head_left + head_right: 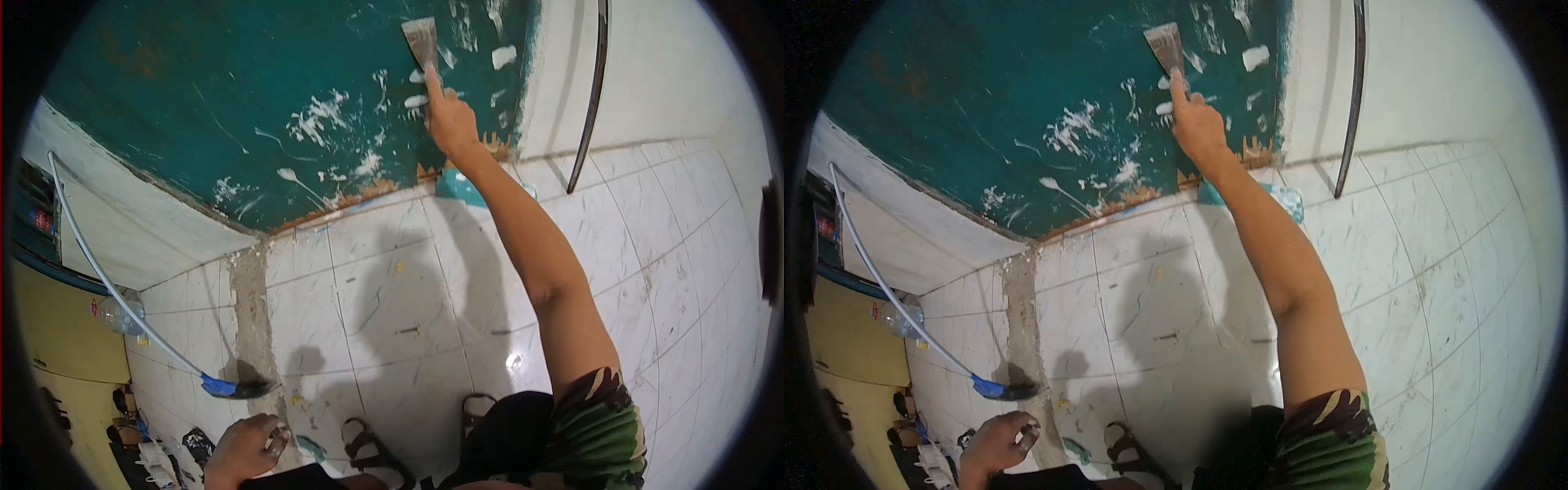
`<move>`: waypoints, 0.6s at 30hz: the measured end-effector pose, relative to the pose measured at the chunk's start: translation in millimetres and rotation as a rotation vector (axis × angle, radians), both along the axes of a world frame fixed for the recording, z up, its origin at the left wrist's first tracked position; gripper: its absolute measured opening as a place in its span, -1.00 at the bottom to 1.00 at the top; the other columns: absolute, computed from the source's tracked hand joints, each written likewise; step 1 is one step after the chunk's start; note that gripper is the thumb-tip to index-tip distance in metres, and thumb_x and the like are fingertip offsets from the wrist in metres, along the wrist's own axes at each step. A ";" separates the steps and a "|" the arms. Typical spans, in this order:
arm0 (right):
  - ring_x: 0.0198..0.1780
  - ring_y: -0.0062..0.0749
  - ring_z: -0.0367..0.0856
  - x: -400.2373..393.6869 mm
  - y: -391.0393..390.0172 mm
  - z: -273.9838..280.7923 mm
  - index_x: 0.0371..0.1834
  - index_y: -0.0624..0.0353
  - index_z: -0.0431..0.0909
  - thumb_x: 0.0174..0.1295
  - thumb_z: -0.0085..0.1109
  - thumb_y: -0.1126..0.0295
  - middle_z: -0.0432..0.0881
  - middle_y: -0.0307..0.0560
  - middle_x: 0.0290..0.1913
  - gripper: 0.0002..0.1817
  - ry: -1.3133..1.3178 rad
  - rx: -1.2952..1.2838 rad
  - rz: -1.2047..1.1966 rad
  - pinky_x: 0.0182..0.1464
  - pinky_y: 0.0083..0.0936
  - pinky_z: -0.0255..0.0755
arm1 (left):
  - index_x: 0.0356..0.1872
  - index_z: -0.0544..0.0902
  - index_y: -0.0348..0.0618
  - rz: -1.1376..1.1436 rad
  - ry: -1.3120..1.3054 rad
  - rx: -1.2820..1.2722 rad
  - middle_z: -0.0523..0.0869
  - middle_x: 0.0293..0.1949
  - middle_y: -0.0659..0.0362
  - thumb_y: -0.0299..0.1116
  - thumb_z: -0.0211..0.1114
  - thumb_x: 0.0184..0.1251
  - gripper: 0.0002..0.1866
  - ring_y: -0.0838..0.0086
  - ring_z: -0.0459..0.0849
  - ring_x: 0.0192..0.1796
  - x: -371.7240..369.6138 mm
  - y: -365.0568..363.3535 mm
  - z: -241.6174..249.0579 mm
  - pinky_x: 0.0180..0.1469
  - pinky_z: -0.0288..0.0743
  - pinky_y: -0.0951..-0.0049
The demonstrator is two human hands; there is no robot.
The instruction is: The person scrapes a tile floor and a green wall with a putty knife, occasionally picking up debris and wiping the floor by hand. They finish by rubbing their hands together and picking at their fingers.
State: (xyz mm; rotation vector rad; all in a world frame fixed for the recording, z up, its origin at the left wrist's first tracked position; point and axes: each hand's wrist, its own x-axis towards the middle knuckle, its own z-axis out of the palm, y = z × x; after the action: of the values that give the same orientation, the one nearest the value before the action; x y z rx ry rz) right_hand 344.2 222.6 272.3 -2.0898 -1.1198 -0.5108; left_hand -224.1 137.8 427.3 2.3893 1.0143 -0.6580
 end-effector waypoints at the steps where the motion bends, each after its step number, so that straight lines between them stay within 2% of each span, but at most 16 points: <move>1: -0.22 0.27 0.72 -6.3 -14.1 -18.8 0.64 -0.02 -0.02 0.17 0.22 0.49 0.63 0.32 -0.11 -0.06 0.028 -0.105 0.013 -0.18 0.07 0.61 | -0.22 0.61 -0.26 -0.023 -0.030 -0.018 0.69 -0.27 -0.14 -0.32 0.30 0.31 -0.80 -0.10 0.69 -0.18 -4.0 0.0 -1.6 -0.10 0.56 0.02; 3: -0.20 0.30 0.71 -11.5 -46.6 -59.3 0.60 0.00 0.03 0.18 0.21 0.48 0.64 0.34 -0.11 -0.11 0.062 -0.166 0.078 -0.15 0.08 0.59 | -0.18 0.63 -0.25 -0.033 0.025 0.022 0.69 -0.27 -0.13 -0.37 0.30 0.28 -0.82 -0.11 0.69 -0.19 4.3 -2.8 1.1 -0.12 0.55 0.03; 5: -0.17 0.32 0.69 -21.9 -97.1 -93.3 0.57 0.02 0.08 0.19 0.19 0.48 0.64 0.36 -0.12 -0.17 0.090 -0.231 0.137 -0.11 0.09 0.57 | -0.17 0.62 -0.26 -0.049 -0.049 0.052 0.68 -0.26 -0.13 -0.38 0.30 0.29 -0.81 -0.11 0.68 -0.18 15.0 -7.8 0.1 -0.11 0.54 0.02; 7: -0.14 0.37 0.66 -28.1 -153.4 -108.2 0.40 0.09 0.22 0.23 0.14 0.45 0.65 0.40 -0.14 -0.37 0.281 -0.210 0.259 -0.06 0.11 0.53 | -0.15 0.62 -0.27 -0.118 -0.021 0.026 0.68 -0.24 -0.13 -0.40 0.30 0.31 -0.82 -0.12 0.67 -0.14 22.0 -10.1 -4.2 -0.07 0.53 0.04; 8: -0.12 0.38 0.64 -33.4 -182.9 -114.0 0.21 0.16 0.30 0.27 0.10 0.42 0.66 0.41 -0.18 -0.56 0.397 -0.230 0.304 -0.02 0.11 0.49 | -0.14 0.62 -0.29 -0.176 -0.026 0.042 0.68 -0.22 -0.14 -0.42 0.29 0.32 -0.82 -0.13 0.65 -0.11 26.2 -10.5 -7.3 -0.02 0.52 0.06; 11: -0.28 0.19 0.67 -56.9 -275.4 -120.3 0.23 0.15 0.40 0.34 0.12 0.40 0.67 0.31 -0.31 -0.61 0.568 -0.477 0.305 -0.15 -0.10 0.52 | -0.14 0.61 -0.31 -0.231 -0.036 -0.049 0.67 -0.21 -0.15 -0.42 0.30 0.32 -0.81 -0.15 0.64 -0.08 43.8 -12.0 -20.0 0.01 0.51 0.04; 12: -0.34 0.14 0.66 -73.3 -304.8 -111.1 0.19 0.14 0.44 0.35 0.11 0.40 0.66 0.29 -0.37 -0.65 0.638 -0.545 0.313 -0.19 -0.13 0.52 | -0.16 0.61 -0.28 -0.353 -0.040 -0.028 0.67 -0.27 -0.11 -0.37 0.29 0.34 -0.81 -0.08 0.66 -0.16 45.6 -11.6 -30.2 -0.06 0.52 0.04; 13: -0.44 0.05 0.63 -89.7 -331.4 -106.4 0.18 0.11 0.48 0.36 0.10 0.40 0.63 0.25 -0.45 -0.67 0.698 -0.619 0.297 -0.27 -0.17 0.50 | -0.16 0.61 -0.28 -0.360 -0.041 -0.041 0.67 -0.27 -0.11 -0.37 0.29 0.34 -0.81 -0.08 0.66 -0.16 49.2 -13.4 -39.3 -0.06 0.52 0.04; 14: -0.49 0.01 0.60 -108.6 -354.8 -100.9 0.18 0.09 0.51 0.36 0.10 0.42 0.60 0.23 -0.50 -0.67 0.718 -0.651 0.306 -0.31 -0.18 0.49 | -0.16 0.62 -0.26 -0.468 -0.067 -0.120 0.67 -0.28 -0.09 -0.34 0.29 0.34 -0.80 -0.07 0.66 -0.17 54.6 -18.2 -48.2 -0.06 0.52 0.03; 16: -0.46 0.03 0.63 -148.5 -396.5 -105.7 0.19 0.07 0.53 0.31 0.12 0.49 0.61 0.21 -0.50 -0.63 0.817 -0.732 0.250 -0.30 -0.15 0.50 | -0.18 0.64 -0.23 -0.650 -0.092 -0.294 0.65 -0.33 -0.05 -0.28 0.29 0.36 -0.78 0.00 0.67 -0.20 63.0 -28.8 -74.1 -0.08 0.53 0.03; 17: -0.25 0.27 0.68 -170.1 -408.2 -103.2 0.19 0.12 0.51 0.26 0.13 0.45 0.68 0.31 -0.34 -0.60 0.907 -0.762 0.227 -0.13 0.01 0.55 | -0.23 0.62 -0.23 -0.747 -0.146 -0.363 0.62 -0.35 -0.04 -0.28 0.29 0.36 -0.80 0.00 0.65 -0.21 70.3 -34.5 -91.3 -0.09 0.52 0.05; 18: -0.26 0.29 0.68 -192.0 -419.5 -112.0 0.19 0.14 0.53 0.24 0.14 0.48 0.67 0.31 -0.35 -0.59 0.891 -0.668 0.266 -0.14 0.02 0.55 | -0.27 0.60 -0.22 -0.845 -0.202 -0.429 0.59 -0.36 -0.03 -0.28 0.30 0.35 -0.80 0.01 0.64 -0.22 81.0 -40.5 -110.2 -0.09 0.52 0.08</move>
State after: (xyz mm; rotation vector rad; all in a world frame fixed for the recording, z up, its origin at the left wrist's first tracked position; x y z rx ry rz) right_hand 152.2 -196.9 160.3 -2.2307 -1.0348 0.9691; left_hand -143.2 97.4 317.0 2.3484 -0.2574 -0.7791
